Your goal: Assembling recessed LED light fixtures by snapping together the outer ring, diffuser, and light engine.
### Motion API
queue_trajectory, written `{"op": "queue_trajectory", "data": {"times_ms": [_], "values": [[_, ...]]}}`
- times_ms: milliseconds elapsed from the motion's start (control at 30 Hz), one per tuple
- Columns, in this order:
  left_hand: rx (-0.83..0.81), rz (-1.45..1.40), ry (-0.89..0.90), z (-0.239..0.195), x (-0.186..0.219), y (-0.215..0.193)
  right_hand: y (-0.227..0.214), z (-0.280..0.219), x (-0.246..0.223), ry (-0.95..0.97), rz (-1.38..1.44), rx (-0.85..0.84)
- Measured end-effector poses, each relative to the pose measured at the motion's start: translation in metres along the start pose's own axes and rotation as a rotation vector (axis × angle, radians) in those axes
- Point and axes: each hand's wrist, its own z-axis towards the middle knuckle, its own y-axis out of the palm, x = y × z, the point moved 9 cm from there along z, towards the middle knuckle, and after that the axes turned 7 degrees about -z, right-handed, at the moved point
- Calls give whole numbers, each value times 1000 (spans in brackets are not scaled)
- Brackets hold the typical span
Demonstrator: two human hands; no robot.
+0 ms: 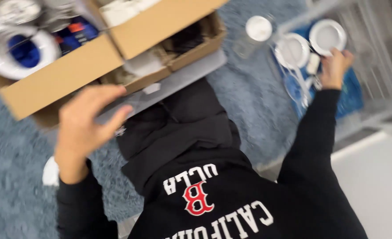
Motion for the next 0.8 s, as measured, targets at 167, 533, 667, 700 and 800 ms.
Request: {"op": "queue_trajectory", "data": {"times_ms": [167, 533, 667, 700, 800], "values": [[197, 418, 192, 9, -44, -85, 52, -87, -74, -299, -399, -42], [276, 754, -176, 18, -246, -109, 176, -222, -133, -870, -825, -113], [328, 718, -150, 16, -249, -115, 197, -259, -176, -938, -767, -81], [329, 720, -152, 14, -248, -116, 204, -268, -186, -940, -766, -84], [263, 670, -208, 12, -259, -114, 230, -300, -222, -999, -621, -163]]}}
